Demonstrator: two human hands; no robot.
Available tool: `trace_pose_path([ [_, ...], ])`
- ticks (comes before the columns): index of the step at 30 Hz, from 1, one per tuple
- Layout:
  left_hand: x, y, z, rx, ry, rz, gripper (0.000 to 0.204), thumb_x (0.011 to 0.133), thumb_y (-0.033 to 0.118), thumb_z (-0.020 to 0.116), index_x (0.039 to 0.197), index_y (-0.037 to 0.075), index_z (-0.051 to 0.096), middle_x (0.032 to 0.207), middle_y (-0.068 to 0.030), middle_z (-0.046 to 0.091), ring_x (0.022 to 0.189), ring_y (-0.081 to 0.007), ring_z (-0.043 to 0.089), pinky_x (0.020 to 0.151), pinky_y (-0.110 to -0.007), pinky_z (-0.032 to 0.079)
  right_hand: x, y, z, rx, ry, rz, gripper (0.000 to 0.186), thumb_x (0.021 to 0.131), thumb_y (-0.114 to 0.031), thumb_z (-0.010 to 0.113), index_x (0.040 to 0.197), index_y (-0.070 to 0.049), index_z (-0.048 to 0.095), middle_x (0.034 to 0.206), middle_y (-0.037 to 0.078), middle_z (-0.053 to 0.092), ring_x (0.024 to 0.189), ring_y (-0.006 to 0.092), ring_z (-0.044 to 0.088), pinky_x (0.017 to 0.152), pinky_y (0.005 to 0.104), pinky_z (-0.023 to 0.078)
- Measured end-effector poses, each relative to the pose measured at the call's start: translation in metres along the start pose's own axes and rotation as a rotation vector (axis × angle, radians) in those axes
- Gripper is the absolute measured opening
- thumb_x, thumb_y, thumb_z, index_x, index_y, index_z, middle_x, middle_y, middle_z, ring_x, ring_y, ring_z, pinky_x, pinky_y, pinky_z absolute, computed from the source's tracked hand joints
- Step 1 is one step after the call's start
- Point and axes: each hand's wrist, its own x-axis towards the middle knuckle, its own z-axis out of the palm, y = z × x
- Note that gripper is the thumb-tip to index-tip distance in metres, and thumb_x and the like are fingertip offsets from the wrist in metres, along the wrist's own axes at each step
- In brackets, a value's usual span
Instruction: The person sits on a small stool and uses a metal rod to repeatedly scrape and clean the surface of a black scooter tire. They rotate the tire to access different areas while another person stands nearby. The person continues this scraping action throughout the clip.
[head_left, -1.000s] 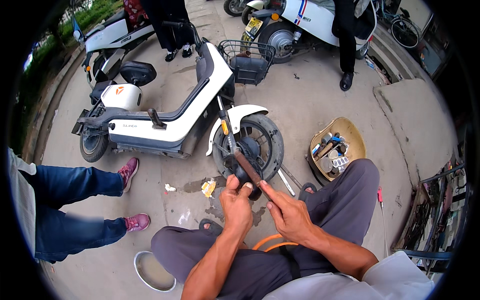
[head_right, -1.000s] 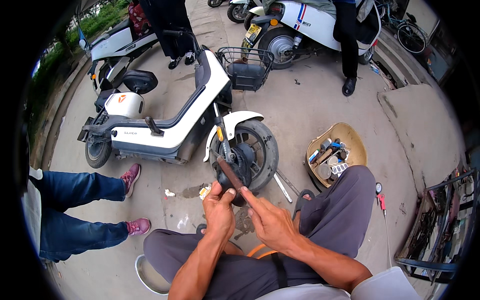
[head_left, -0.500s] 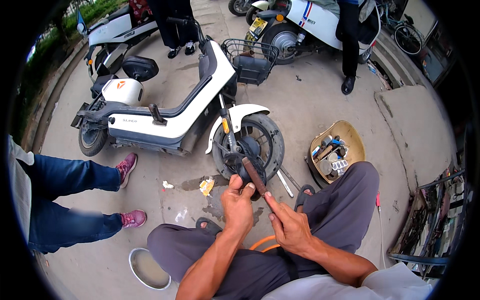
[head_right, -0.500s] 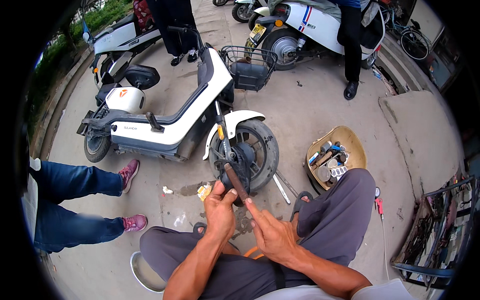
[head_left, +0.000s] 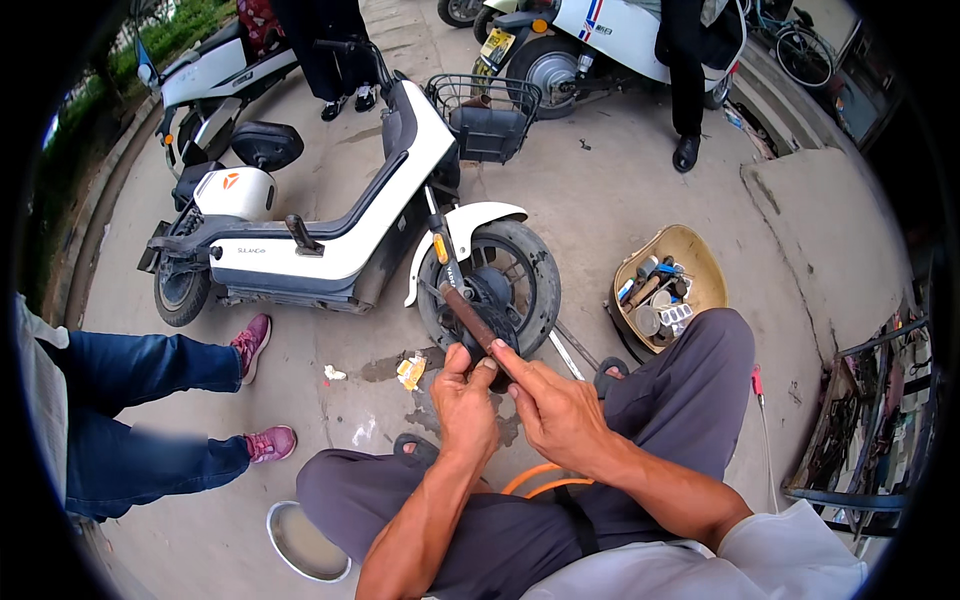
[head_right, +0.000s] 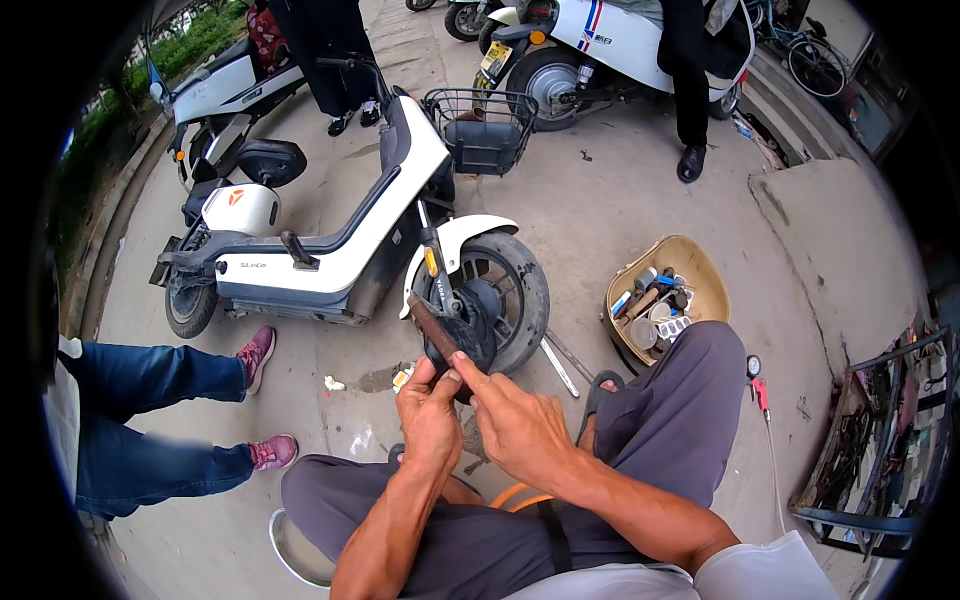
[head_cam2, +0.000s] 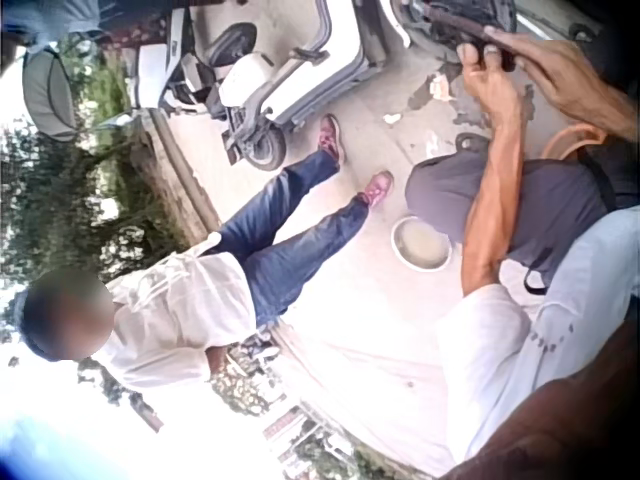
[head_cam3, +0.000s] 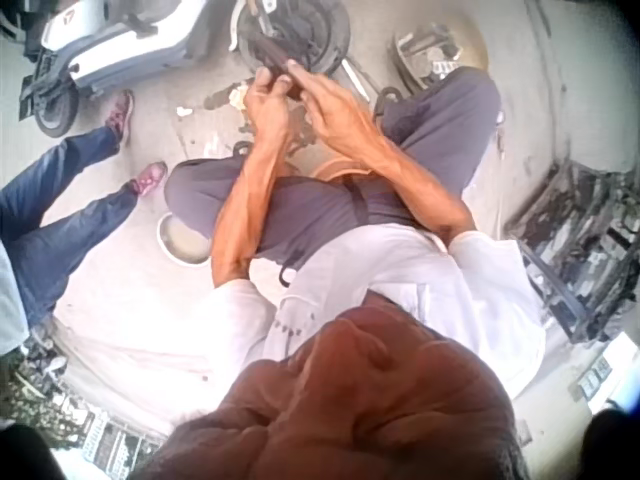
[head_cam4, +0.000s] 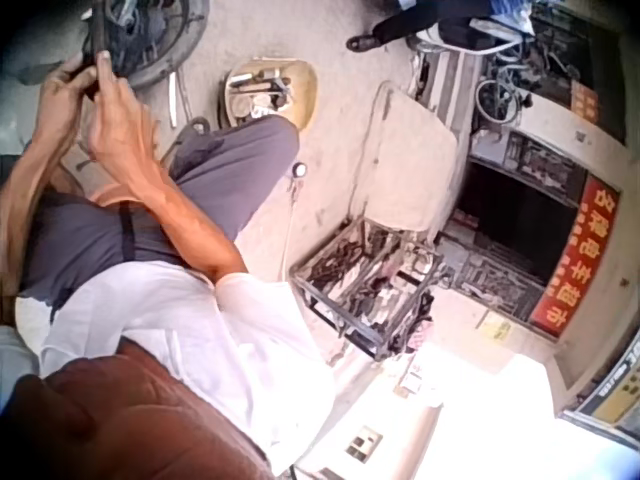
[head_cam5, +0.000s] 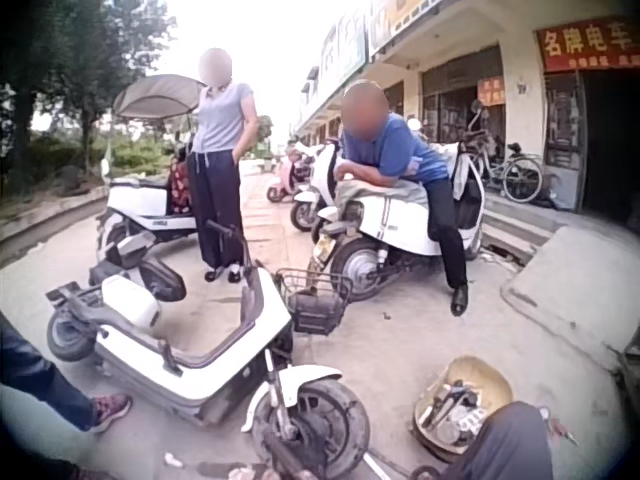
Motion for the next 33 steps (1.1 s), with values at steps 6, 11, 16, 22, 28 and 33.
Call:
trace_pose_path([
  [6, 0.000, 0.007, 0.006, 0.024, 0.007, 0.065, 0.023, 0.088, -0.012, 0.054, 0.105, -0.005, 0.068, 0.106, -0.0001, 0.056, 0.093, -0.0090, 0.055, 0.084, -0.023, 0.043, -0.010, 0.009, -0.019, 0.176, 0.114, -0.017, 0.048, 0.095, -0.007, 0.059, 0.143, -0.009, 0.054, 0.101, 0.017, 0.069, 0.075, 0.0349, 0.067, 0.066, 0.0423, 0.053],
  [11, 0.001, -0.006, 0.002, 0.174, -0.029, 0.059, 0.028, 0.089, -0.010, 0.056, 0.112, -0.002, 0.069, 0.111, -0.0032, 0.065, 0.098, -0.0108, 0.061, 0.088, -0.027, 0.047, -0.016, 0.007, 0.001, 0.101, 0.075, -0.010, 0.057, 0.093, -0.005, 0.060, 0.148, -0.011, 0.048, 0.093, 0.013, 0.065, 0.070, 0.0351, 0.065, 0.059, 0.0439, 0.050],
  [16, 0.000, -0.001, 0.000, 0.068, 0.006, 0.067, 0.023, 0.089, -0.011, 0.055, 0.104, -0.004, 0.070, 0.101, 0.0003, 0.058, 0.092, -0.0093, 0.056, 0.083, -0.024, 0.045, 0.003, 0.005, -0.002, 0.001, 0.001, -0.068, 0.060, 0.092, -0.003, 0.060, 0.150, -0.011, 0.045, 0.089, 0.013, 0.063, 0.066, 0.0344, 0.064, 0.057, 0.0433, 0.050],
  [22, 0.000, -0.004, 0.005, 0.077, -0.026, 0.051, 0.027, 0.089, -0.012, 0.055, 0.109, -0.003, 0.070, 0.110, -0.0019, 0.061, 0.099, -0.0108, 0.059, 0.087, -0.026, 0.046, -0.023, 0.006, -0.008, -0.012, -0.003, 0.009, 0.059, 0.091, -0.003, 0.061, 0.148, -0.011, 0.048, 0.081, 0.012, 0.058, 0.062, 0.0329, 0.062, 0.053, 0.0429, 0.049],
  [28, -0.001, 0.000, 0.003, 0.105, -0.015, 0.115, 0.030, 0.087, -0.013, 0.055, 0.111, -0.003, 0.070, 0.108, -0.0003, 0.060, 0.099, -0.0112, 0.059, 0.089, -0.026, 0.047, 0.008, 0.016, -0.013, 0.073, 0.109, -0.088, 0.056, 0.093, -0.005, 0.061, 0.147, -0.012, 0.050, 0.082, 0.012, 0.062, 0.067, 0.0313, 0.065, 0.056, 0.0422, 0.049],
  [33, -0.002, -0.003, 0.008, 0.169, -0.034, 0.127, 0.020, 0.088, -0.013, 0.054, 0.099, -0.004, 0.068, 0.101, 0.0010, 0.053, 0.089, -0.0079, 0.053, 0.078, -0.022, 0.042, -0.035, 0.005, -0.008, 0.040, 0.006, 0.017, 0.060, 0.089, 0.003, 0.062, 0.147, -0.008, 0.050, 0.086, 0.015, 0.064, 0.065, 0.0298, 0.064, 0.060, 0.0373, 0.051],
])
